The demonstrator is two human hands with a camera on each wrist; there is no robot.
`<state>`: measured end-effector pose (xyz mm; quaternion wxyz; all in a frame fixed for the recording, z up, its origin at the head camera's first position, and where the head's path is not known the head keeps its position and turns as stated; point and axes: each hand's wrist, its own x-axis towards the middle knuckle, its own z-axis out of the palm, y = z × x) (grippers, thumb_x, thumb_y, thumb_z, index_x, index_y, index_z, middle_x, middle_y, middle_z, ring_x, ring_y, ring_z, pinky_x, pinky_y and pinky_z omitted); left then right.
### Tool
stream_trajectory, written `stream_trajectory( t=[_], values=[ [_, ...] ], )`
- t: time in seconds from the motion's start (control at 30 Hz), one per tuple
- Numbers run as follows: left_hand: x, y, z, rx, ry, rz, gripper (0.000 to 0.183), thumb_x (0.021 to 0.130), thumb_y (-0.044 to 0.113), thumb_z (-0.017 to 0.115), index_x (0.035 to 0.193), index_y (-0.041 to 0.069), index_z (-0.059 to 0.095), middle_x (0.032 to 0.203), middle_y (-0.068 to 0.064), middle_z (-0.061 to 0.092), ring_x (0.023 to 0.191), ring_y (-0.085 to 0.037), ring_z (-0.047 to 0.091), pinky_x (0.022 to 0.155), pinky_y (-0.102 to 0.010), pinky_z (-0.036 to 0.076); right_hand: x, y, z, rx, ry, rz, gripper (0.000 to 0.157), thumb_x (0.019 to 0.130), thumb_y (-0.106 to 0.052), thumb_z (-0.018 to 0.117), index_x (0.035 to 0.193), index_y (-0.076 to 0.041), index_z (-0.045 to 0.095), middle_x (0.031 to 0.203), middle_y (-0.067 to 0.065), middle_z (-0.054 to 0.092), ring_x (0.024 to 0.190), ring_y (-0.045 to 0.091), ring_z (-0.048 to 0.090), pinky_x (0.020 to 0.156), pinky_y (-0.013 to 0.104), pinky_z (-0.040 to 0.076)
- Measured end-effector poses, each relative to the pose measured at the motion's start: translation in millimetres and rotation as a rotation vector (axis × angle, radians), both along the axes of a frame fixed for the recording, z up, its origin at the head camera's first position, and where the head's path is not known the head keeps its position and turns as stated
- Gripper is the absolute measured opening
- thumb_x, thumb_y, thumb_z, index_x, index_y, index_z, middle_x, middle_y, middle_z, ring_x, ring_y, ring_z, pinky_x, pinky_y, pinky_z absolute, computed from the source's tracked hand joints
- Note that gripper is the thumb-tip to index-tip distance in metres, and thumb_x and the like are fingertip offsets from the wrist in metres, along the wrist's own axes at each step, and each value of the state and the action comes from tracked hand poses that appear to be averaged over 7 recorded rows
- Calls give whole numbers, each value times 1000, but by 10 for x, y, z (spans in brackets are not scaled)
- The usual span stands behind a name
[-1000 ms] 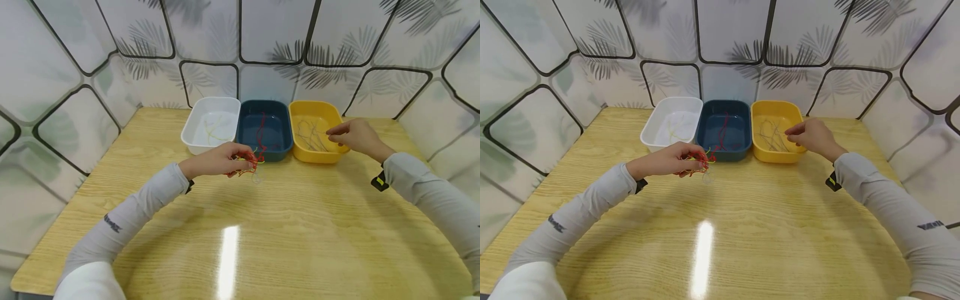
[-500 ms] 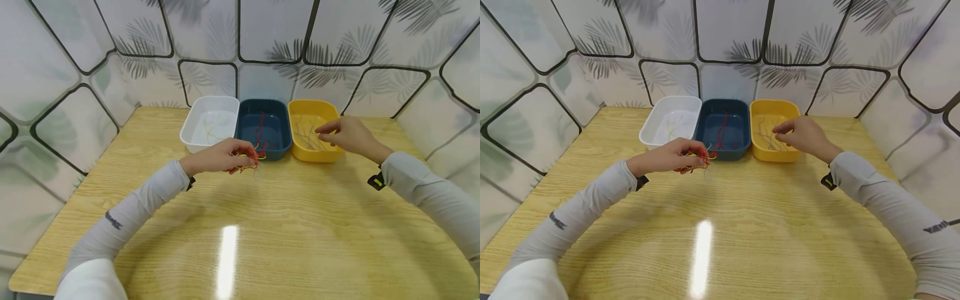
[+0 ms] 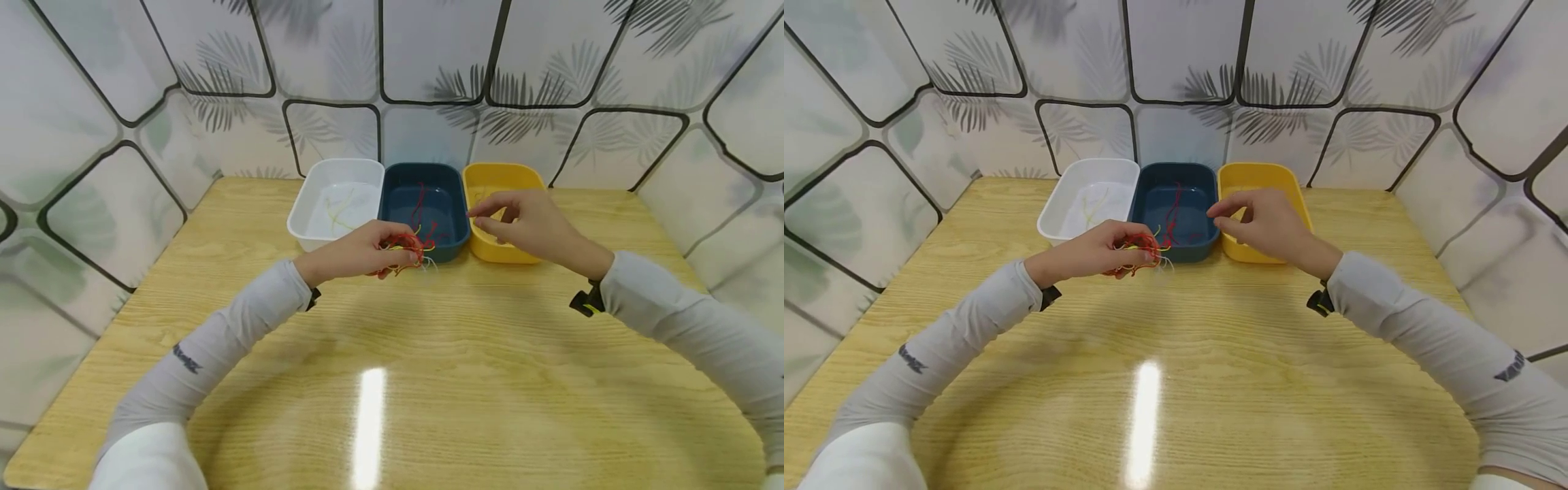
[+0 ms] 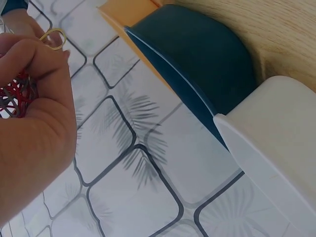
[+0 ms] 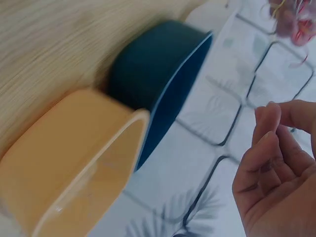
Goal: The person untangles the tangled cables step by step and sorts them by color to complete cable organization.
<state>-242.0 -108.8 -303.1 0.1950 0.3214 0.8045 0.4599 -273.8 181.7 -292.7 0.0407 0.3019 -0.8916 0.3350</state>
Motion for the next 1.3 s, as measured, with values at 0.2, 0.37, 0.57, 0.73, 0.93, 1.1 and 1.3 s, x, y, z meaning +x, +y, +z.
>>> stream_trajectory(
  t=[0.2,0.37,0.57,0.73,0.93,1.1,1.3],
  values=[
    [-3,60,-5,-4,6,-25,23,91,36,55,103,17,60,78,-8,57,56,-25,47,53,-35,40,247,-267,112,-78,90,202,20,89,-30,60,107,-26,65,80,-11,64,51,5,50,39,27,32],
    [-7,89,7,-6,22,-37,23,91,35,54,104,16,60,79,-8,57,57,-25,48,54,-35,41,377,-409,156,-73,172,301,19,88,-28,61,106,-23,65,108,-8,63,63,0,53,45,25,40],
    [-4,120,18,11,17,-45,24,91,35,55,108,17,58,78,-13,55,57,-26,48,54,-35,40,409,-496,148,-44,202,271,18,90,-33,57,104,-23,65,93,-14,62,60,0,49,51,23,40],
    [22,148,21,31,-6,-46,25,91,35,55,109,18,58,78,-9,56,58,-29,48,53,-35,40,391,-477,111,-3,205,252,16,91,-27,55,106,-23,59,89,-15,61,58,0,49,47,24,38],
    [31,150,11,35,-11,-40,20,91,32,56,104,18,59,78,-11,55,60,-36,47,52,-34,39,391,-409,1,54,194,239,22,84,-37,65,100,-24,58,86,-16,60,60,-2,50,51,23,39],
    [20,141,-17,13,-24,-45,20,91,32,56,105,19,60,76,-11,53,60,-37,47,52,-34,39,363,-379,-51,69,326,273,18,81,-32,69,96,-26,63,102,-15,60,66,-5,50,55,20,40],
    [15,106,-25,13,-28,-48,22,91,34,55,105,19,60,77,-15,53,56,-29,45,51,-33,37,341,-353,-28,92,505,325,12,84,-31,66,92,-24,66,98,-13,61,63,-6,47,52,16,38]
  ],
)
